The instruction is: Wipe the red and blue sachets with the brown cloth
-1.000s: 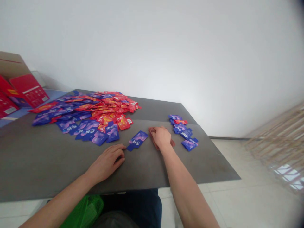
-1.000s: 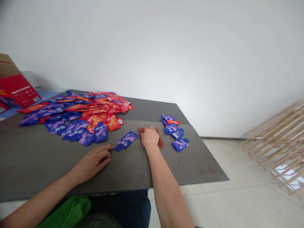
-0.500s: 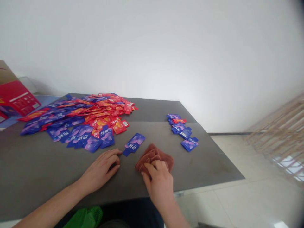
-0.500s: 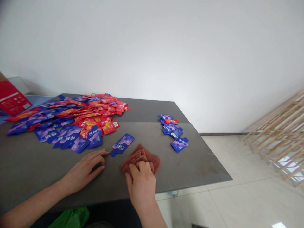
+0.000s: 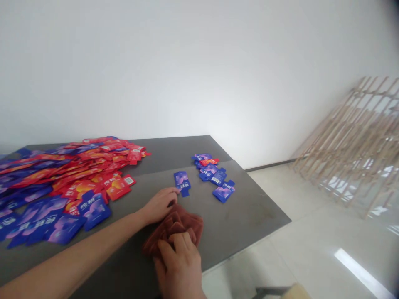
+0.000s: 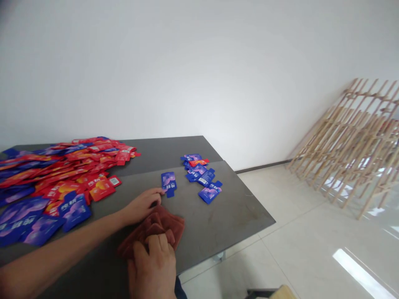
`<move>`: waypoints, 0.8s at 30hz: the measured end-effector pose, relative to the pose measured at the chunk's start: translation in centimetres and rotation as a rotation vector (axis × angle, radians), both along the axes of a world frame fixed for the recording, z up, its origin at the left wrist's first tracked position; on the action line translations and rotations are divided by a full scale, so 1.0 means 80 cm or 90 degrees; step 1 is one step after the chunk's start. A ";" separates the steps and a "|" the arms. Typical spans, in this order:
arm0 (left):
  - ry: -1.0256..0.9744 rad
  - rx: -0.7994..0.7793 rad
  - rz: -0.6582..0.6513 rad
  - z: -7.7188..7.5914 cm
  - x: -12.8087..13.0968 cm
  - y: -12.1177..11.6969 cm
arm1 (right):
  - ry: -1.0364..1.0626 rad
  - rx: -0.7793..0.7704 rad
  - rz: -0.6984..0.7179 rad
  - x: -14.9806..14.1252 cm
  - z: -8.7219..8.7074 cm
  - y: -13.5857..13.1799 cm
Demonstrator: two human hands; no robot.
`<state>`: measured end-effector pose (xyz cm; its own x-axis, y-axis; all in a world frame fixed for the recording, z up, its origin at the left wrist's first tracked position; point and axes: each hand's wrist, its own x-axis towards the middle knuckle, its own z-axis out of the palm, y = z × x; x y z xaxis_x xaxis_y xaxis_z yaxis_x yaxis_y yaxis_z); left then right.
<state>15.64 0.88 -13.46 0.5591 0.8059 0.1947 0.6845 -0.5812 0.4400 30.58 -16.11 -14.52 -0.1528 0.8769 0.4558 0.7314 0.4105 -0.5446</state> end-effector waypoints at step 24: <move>0.239 -0.202 0.183 0.242 -0.300 0.016 | -0.024 0.127 0.037 0.027 -0.053 0.013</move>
